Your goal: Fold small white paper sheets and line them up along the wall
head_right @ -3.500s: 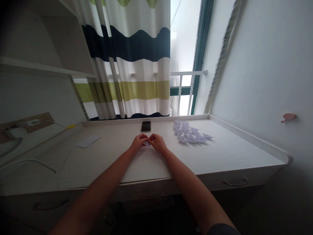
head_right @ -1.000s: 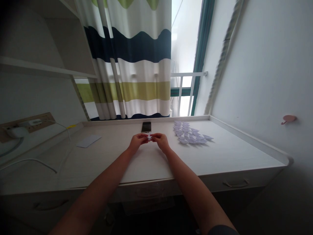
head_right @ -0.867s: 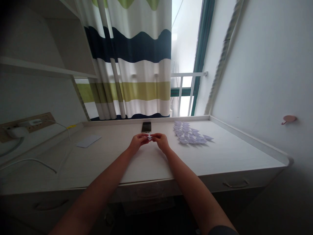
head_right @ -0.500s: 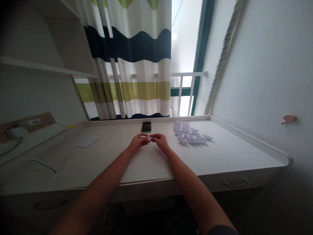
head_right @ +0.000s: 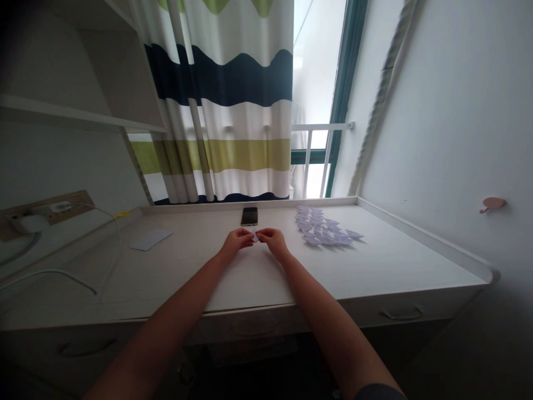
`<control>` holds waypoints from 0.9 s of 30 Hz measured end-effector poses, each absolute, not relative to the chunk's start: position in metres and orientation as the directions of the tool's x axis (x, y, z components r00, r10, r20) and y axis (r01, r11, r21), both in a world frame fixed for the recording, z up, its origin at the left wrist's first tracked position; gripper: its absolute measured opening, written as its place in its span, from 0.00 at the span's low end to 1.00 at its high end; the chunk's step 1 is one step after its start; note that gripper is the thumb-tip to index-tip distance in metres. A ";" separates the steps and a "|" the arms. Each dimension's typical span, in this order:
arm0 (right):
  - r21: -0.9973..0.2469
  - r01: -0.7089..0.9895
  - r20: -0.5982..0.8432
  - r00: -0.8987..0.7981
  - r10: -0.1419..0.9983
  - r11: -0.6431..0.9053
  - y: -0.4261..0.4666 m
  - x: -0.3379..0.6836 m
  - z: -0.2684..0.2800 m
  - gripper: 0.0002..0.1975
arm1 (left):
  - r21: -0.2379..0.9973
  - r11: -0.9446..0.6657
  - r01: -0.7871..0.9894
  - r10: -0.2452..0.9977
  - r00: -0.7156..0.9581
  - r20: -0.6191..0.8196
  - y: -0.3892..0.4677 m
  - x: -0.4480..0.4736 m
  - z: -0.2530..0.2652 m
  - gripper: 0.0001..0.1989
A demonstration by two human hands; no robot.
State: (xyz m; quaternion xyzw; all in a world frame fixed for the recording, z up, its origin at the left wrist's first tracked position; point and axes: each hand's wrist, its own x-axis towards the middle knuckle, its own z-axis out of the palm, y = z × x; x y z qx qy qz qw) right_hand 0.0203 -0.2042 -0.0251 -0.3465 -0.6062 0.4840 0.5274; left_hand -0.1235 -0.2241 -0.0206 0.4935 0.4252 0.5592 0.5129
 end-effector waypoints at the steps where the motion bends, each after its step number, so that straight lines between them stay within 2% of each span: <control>1: -0.949 -0.093 0.314 -0.205 0.927 0.301 -0.204 0.020 -0.026 0.11 | 0.981 -0.114 -0.155 0.993 0.005 0.116 -0.223 -0.124 -0.021 0.13; 7: -0.942 -0.113 0.334 -0.206 0.920 0.317 -0.203 0.020 -0.027 0.12 | 0.974 -0.128 -0.188 0.991 -0.048 0.122 -0.221 -0.123 -0.023 0.16; 15: -0.944 -0.174 0.313 -0.200 0.929 0.281 -0.206 0.021 -0.022 0.12 | 0.976 -0.158 -0.148 0.987 -0.039 0.154 -0.225 -0.123 -0.015 0.15; 20: -0.945 -0.205 0.294 -0.193 0.936 0.254 -0.207 0.022 -0.020 0.13 | 0.974 -0.159 -0.162 0.987 -0.022 0.158 -0.228 -0.123 -0.013 0.18; 27: -0.941 -0.172 0.315 -0.143 0.938 0.290 -0.202 0.021 -0.025 0.09 | 0.978 -0.157 -0.138 0.987 0.015 0.160 -0.227 -0.123 -0.018 0.19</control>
